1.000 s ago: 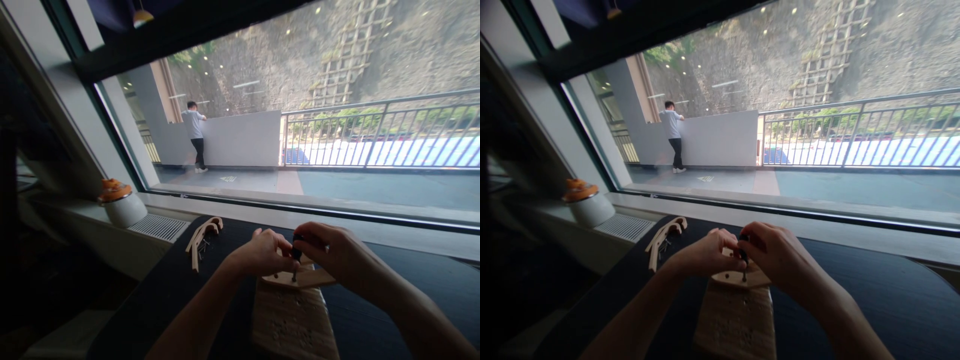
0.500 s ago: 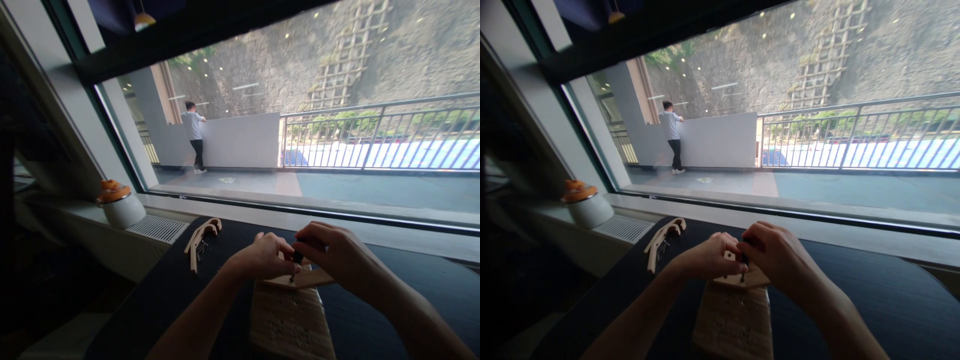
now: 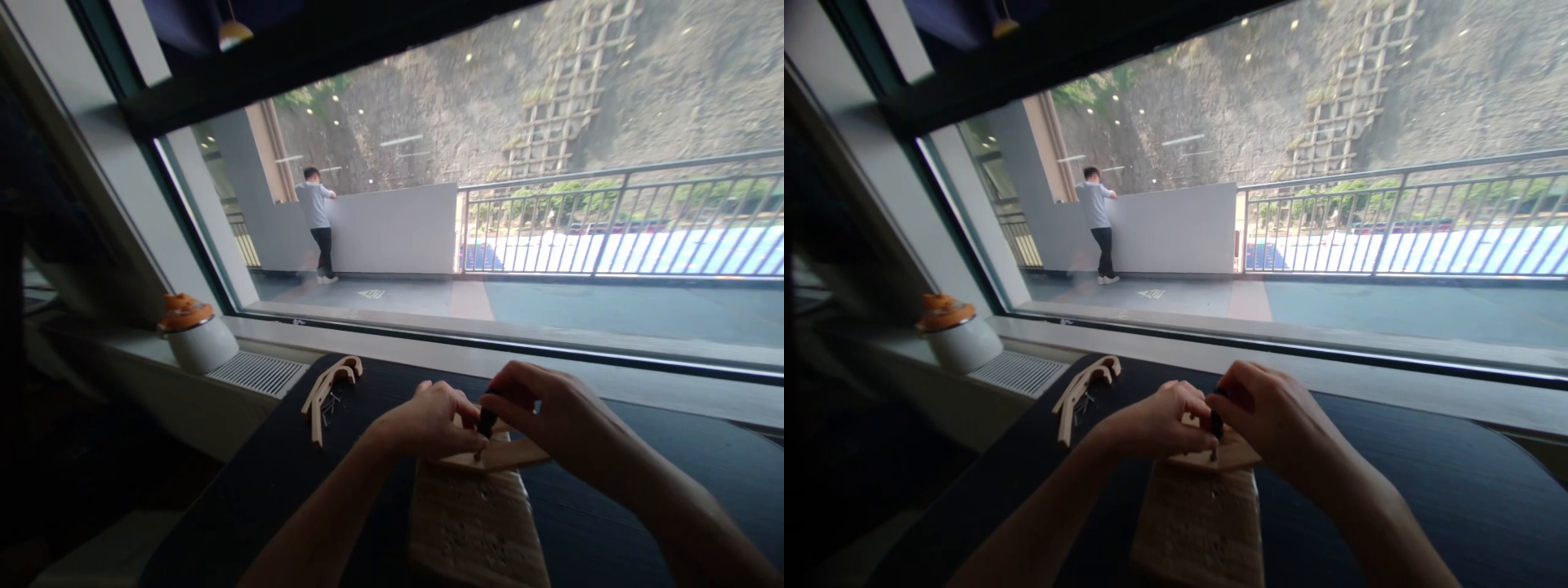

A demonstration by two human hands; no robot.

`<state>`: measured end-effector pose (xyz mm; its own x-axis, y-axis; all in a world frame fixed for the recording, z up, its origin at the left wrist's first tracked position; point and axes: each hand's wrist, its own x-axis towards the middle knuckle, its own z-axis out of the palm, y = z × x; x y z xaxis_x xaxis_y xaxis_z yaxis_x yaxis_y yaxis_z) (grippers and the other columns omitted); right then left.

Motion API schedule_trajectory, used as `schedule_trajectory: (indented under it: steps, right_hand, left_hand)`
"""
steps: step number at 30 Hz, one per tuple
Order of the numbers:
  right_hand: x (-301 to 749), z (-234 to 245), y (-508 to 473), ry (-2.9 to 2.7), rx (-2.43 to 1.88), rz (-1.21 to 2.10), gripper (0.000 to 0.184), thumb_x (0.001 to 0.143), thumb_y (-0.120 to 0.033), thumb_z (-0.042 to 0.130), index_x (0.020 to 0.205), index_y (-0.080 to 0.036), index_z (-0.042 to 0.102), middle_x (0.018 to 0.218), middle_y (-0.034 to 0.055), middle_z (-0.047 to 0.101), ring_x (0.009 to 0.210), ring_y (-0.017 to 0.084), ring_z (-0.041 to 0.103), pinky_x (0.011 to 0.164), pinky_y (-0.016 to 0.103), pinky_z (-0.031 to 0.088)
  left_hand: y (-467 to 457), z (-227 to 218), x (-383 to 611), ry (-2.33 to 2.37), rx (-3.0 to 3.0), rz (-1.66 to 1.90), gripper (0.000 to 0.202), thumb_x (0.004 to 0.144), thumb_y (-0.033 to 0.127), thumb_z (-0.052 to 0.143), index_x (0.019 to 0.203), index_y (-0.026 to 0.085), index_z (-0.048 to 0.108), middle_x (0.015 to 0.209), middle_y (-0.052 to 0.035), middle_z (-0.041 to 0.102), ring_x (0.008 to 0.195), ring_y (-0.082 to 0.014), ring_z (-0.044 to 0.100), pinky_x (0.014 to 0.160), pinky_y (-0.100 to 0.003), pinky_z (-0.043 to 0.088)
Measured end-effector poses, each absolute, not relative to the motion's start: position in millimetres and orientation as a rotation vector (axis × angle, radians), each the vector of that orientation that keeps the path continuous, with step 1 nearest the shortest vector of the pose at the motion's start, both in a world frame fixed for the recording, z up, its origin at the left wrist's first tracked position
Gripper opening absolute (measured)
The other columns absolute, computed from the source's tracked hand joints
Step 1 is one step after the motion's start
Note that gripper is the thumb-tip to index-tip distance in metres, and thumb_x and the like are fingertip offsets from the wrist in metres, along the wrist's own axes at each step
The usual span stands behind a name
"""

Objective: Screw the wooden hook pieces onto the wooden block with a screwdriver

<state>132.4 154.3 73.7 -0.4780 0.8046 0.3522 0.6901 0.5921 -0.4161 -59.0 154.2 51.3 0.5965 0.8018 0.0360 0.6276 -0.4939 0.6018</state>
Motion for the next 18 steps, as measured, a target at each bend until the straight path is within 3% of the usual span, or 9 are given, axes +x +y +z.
schedule_trajectory:
  steps: [2, 5, 7, 11, 13, 16, 18]
  right_hand:
    - [133.6, 73.1, 153.8, -2.3, -1.179, 0.297, 0.021, 0.083, -0.039, 0.056, 0.087, -0.021, 0.065, 0.072, 0.0008, 0.066, 0.059, 0.013, 0.056, 0.052, 0.026, 0.042]
    - [136.0, 74.5, 151.1, -2.343, -1.04, 0.427, 0.026, 0.087, -0.034, 0.051, 0.107, -0.023, 0.064, 0.096, 0.0034, 0.068, 0.074, 0.014, 0.061, 0.062, 0.025, 0.047]
    - [136.9, 75.7, 149.6, -2.375, -0.972, 0.5, 0.027, 0.089, -0.029, 0.048, 0.109, -0.025, 0.064, 0.103, 0.0026, 0.066, 0.081, 0.013, 0.062, 0.066, 0.023, 0.047]
    - [137.4, 75.8, 149.1, -2.37, -1.042, 0.44, 0.022, 0.088, -0.027, 0.049, 0.1, -0.024, 0.066, 0.092, 0.0011, 0.068, 0.074, 0.013, 0.062, 0.063, 0.024, 0.046]
    - [138.4, 77.0, 149.5, -2.367, -1.08, 0.422, 0.021, 0.087, -0.028, 0.048, 0.097, -0.023, 0.065, 0.088, 0.0013, 0.068, 0.07, 0.013, 0.061, 0.061, 0.024, 0.044]
    - [140.2, 83.7, 149.2, -2.433, -1.116, 0.432, 0.019, 0.086, -0.028, 0.048, 0.094, -0.023, 0.065, 0.083, 0.0007, 0.068, 0.066, 0.012, 0.059, 0.058, 0.024, 0.041]
    - [140.4, 90.3, 148.5, -2.518, -1.147, 0.395, 0.019, 0.085, -0.027, 0.049, 0.091, -0.024, 0.066, 0.08, -0.0001, 0.067, 0.064, 0.012, 0.057, 0.056, 0.024, 0.038]
  left_hand:
    - [154.1, 50.1, -58.5, 1.131, 2.286, 0.427, 0.015, 0.079, 0.031, 0.064, 0.082, 0.019, 0.073, 0.083, 0.0013, 0.066, 0.087, -0.0176, 0.058, 0.089, -0.029, 0.037]
    - [153.9, 49.3, -57.9, 1.117, 2.279, 0.432, 0.015, 0.08, 0.03, 0.063, 0.086, 0.02, 0.073, 0.082, 0.0011, 0.066, 0.089, -0.0178, 0.058, 0.089, -0.029, 0.037]
    - [153.3, 51.8, -59.1, 1.093, 2.275, 0.421, 0.015, 0.08, 0.029, 0.063, 0.087, 0.02, 0.073, 0.082, 0.0008, 0.066, 0.09, -0.0179, 0.058, 0.089, -0.029, 0.037]
    - [153.3, 62.5, -72.4, 1.022, 2.133, 0.49, 0.031, 0.075, 0.035, 0.069, 0.103, 0.021, 0.069, 0.102, -0.0029, 0.064, 0.096, -0.0195, 0.058, 0.084, -0.028, 0.042]
    - [156.3, 63.0, -83.9, 1.048, 1.983, 0.679, 0.038, 0.08, 0.039, 0.064, 0.114, 0.022, 0.064, 0.113, -0.0036, 0.063, 0.099, -0.0191, 0.059, 0.084, -0.028, 0.043]
    - [163.4, 48.3, -99.9, 1.361, 1.722, 1.101, 0.033, 0.082, 0.042, 0.059, 0.102, 0.018, 0.067, 0.098, -0.0047, 0.068, 0.09, -0.0193, 0.06, 0.078, -0.027, 0.045]
    - [165.8, 31.3, -106.5, 1.513, 1.538, 1.092, 0.033, 0.079, 0.048, 0.059, 0.088, 0.017, 0.068, 0.086, -0.0035, 0.068, 0.082, -0.019, 0.06, 0.072, -0.026, 0.045]
